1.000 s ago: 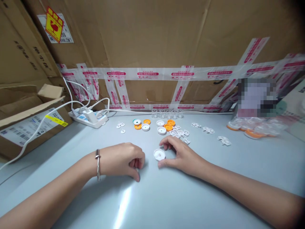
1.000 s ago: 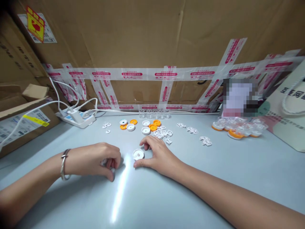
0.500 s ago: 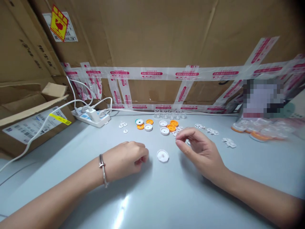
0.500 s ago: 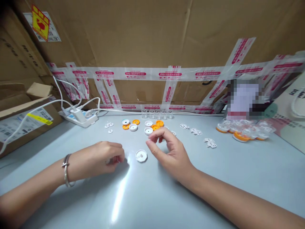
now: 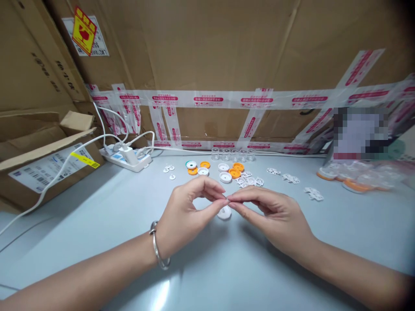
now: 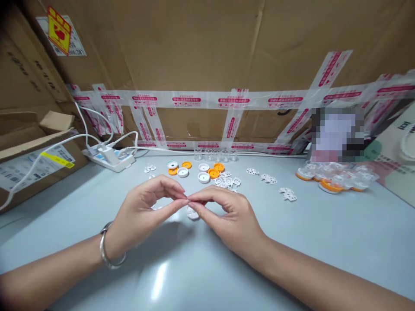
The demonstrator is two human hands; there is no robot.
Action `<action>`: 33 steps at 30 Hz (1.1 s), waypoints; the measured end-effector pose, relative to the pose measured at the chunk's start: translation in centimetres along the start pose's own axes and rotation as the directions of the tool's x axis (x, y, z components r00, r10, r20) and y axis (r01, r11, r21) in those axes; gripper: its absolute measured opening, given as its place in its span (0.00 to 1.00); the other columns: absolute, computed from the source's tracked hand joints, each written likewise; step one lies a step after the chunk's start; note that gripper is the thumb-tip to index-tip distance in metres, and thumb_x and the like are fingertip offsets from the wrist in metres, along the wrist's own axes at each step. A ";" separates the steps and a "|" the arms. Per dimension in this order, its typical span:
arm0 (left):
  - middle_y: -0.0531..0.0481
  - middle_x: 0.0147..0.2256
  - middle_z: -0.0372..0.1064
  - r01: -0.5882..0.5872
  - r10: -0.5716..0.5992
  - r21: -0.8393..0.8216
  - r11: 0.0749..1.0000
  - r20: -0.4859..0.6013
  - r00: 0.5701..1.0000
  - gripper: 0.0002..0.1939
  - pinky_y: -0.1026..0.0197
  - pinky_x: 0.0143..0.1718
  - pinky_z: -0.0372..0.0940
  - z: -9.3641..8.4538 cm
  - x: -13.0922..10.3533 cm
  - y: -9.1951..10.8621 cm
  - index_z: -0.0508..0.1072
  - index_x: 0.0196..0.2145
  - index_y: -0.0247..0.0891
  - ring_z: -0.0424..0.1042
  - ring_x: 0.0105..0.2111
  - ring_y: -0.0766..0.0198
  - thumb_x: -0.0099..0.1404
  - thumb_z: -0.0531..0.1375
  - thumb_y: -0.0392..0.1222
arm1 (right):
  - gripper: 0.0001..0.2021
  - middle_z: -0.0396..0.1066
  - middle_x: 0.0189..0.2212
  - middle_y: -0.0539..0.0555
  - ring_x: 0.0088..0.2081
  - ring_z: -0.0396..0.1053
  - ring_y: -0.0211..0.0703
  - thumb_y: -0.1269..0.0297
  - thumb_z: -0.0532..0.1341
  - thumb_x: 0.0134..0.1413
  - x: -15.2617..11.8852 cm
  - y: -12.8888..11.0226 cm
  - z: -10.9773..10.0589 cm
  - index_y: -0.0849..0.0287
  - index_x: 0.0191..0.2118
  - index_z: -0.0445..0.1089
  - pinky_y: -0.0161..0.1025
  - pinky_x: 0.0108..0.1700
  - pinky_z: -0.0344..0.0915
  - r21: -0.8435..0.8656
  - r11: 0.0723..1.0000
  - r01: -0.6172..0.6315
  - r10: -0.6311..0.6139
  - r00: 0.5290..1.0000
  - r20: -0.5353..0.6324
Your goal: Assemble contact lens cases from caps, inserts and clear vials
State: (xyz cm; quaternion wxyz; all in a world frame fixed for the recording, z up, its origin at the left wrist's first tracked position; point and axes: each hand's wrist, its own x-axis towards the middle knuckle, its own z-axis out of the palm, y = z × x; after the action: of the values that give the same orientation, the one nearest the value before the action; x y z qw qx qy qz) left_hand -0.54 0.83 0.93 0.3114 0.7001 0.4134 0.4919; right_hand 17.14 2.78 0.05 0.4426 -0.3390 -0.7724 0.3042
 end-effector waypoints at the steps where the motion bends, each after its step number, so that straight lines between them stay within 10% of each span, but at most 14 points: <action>1: 0.51 0.30 0.70 0.012 -0.012 -0.018 1.000 0.002 1.000 0.05 0.65 0.36 0.68 0.0 0.0 -0.1 0.68 0.33 0.35 0.71 0.31 0.68 0.57 0.61 0.35 | 0.04 0.75 0.30 0.48 0.33 0.71 0.39 0.67 0.61 0.49 0.0 0.1 0.0 0.53 0.33 0.73 0.37 0.37 0.68 0.000 1.000 -0.004 0.004 1.000 0.001; 8: 0.48 0.38 0.70 0.036 -0.067 0.182 0.983 0.172 0.983 0.14 0.59 0.43 0.66 -0.6 0.6 -1.5 0.68 0.42 0.37 0.70 0.39 0.64 0.57 0.61 0.41 | 0.04 0.74 0.29 0.49 0.32 0.71 0.38 0.67 0.59 0.51 0.7 2.1 -0.6 0.57 0.31 0.71 0.35 0.36 0.67 -0.081 0.993 -0.086 0.095 0.989 0.114; 14: 0.47 0.40 0.66 -0.036 -0.160 0.486 0.873 0.355 0.921 0.20 0.54 0.44 0.61 -0.3 0.7 -2.8 0.70 0.42 0.38 0.64 0.42 0.57 0.53 0.63 0.48 | 0.06 0.71 0.31 0.53 0.33 0.69 0.37 0.74 0.57 0.52 1.2 4.6 -1.6 0.59 0.33 0.70 0.34 0.36 0.66 -0.168 0.960 0.226 -0.154 0.921 0.357; 33: 0.50 0.38 0.66 -0.007 -0.197 0.499 0.866 0.356 0.914 0.14 0.57 0.42 0.59 0.1 0.9 -3.2 0.71 0.39 0.40 0.64 0.40 0.59 0.56 0.61 0.47 | 0.09 0.71 0.34 0.55 0.36 0.68 0.37 0.75 0.54 0.55 1.1 4.5 -1.6 0.59 0.38 0.69 0.34 0.38 0.65 -0.229 0.843 0.487 -0.341 0.812 0.474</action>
State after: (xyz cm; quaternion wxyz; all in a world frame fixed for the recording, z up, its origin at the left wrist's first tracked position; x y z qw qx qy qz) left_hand -1.17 3.07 -1.42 0.2249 0.8188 0.4876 0.2031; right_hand 19.32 6.57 -2.19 0.2592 -0.1583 -0.9444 0.1255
